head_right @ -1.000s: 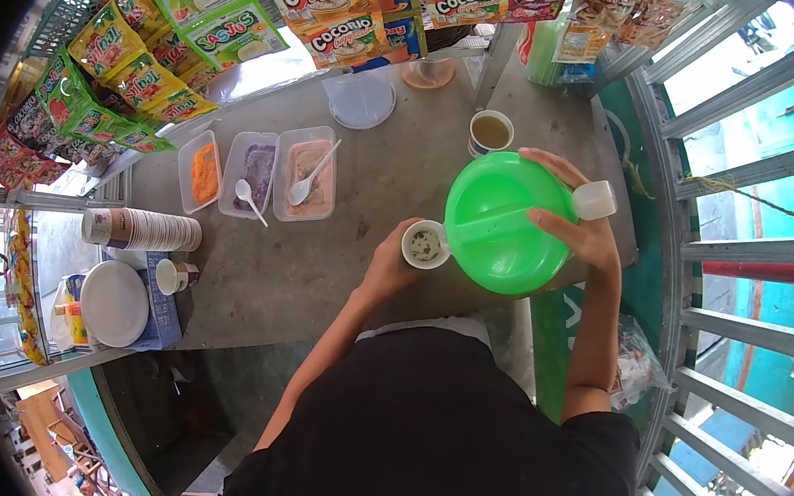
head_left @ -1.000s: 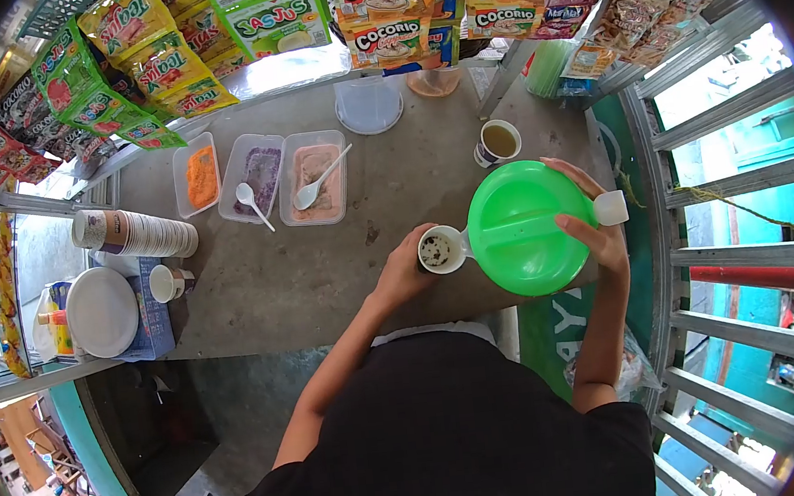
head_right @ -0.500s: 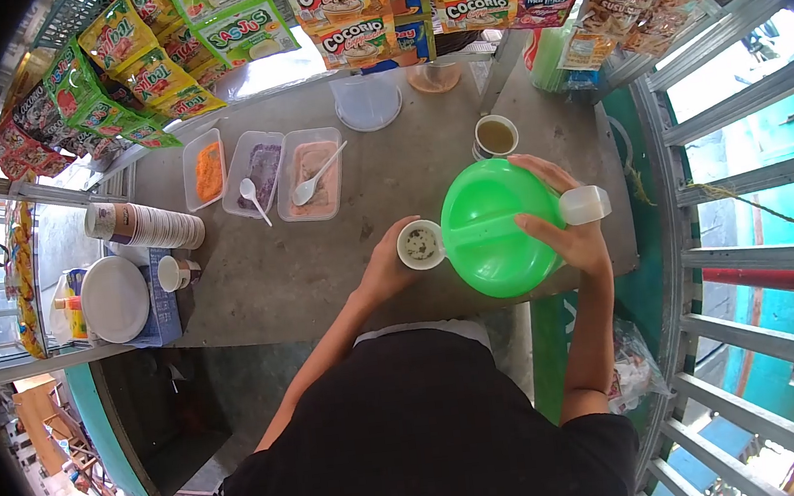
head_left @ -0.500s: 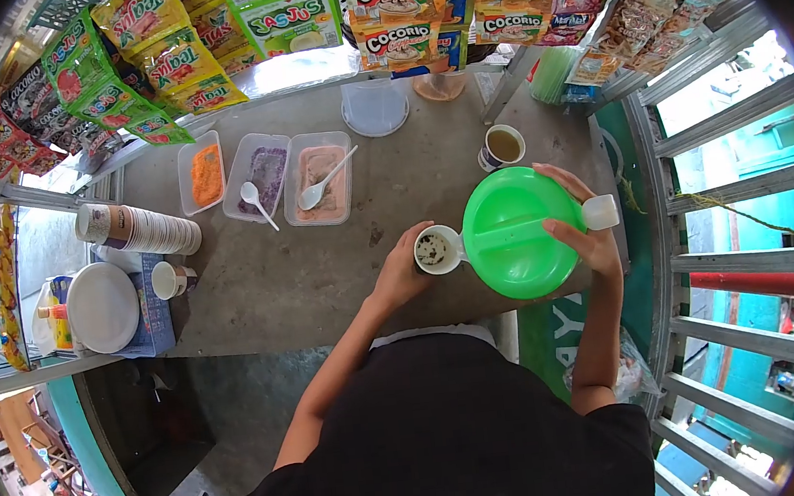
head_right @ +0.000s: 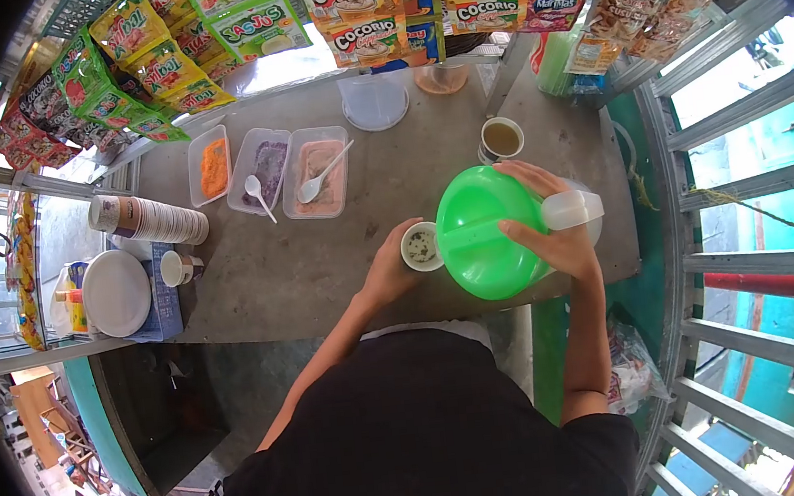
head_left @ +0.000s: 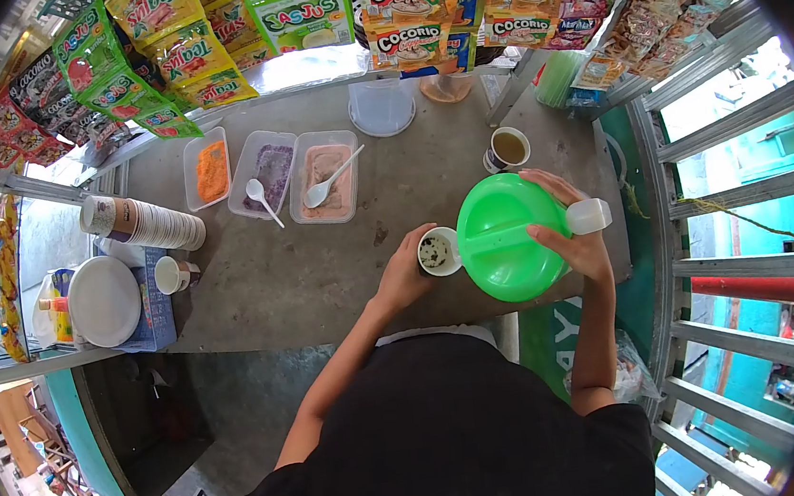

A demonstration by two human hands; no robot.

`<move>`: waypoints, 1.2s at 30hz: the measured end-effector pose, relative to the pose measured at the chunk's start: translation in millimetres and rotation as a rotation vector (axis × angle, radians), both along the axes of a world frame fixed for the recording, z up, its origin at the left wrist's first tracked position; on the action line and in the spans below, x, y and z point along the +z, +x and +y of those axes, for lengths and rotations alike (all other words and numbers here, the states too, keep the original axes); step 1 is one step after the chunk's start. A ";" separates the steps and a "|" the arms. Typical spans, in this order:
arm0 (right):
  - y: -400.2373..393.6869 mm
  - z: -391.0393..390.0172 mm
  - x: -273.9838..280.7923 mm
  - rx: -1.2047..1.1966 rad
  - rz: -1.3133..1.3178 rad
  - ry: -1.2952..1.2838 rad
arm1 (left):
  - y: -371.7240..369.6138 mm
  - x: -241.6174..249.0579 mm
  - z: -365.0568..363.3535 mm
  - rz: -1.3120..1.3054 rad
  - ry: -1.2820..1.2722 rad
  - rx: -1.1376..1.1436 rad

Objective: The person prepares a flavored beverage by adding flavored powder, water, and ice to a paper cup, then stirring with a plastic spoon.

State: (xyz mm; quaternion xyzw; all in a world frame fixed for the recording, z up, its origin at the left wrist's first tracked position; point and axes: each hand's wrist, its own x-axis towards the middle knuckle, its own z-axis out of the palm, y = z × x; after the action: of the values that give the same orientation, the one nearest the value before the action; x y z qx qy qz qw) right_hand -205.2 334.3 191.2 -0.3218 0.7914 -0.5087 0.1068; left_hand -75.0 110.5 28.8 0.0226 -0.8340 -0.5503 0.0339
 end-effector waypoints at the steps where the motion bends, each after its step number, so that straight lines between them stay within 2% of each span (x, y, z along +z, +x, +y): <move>1: 0.1 -0.7 0.0 0.000 0.001 0.000 | -0.1 -0.2 -0.1 0.001 0.000 0.000; 21: 12.0 -14.0 -6.0 -0.007 0.196 0.156 | 4.1 23.1 -11.1 -0.069 -0.165 -0.013; 36: 14.1 -21.8 -6.6 -0.013 0.221 0.175 | 6.2 15.1 -15.8 -0.051 -0.133 -0.006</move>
State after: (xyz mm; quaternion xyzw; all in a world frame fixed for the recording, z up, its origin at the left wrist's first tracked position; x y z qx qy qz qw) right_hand -191.1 312.5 184.6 -0.3604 0.8416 -0.3999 0.0433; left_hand -68.8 94.6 43.9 0.0318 -0.8694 -0.4929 0.0127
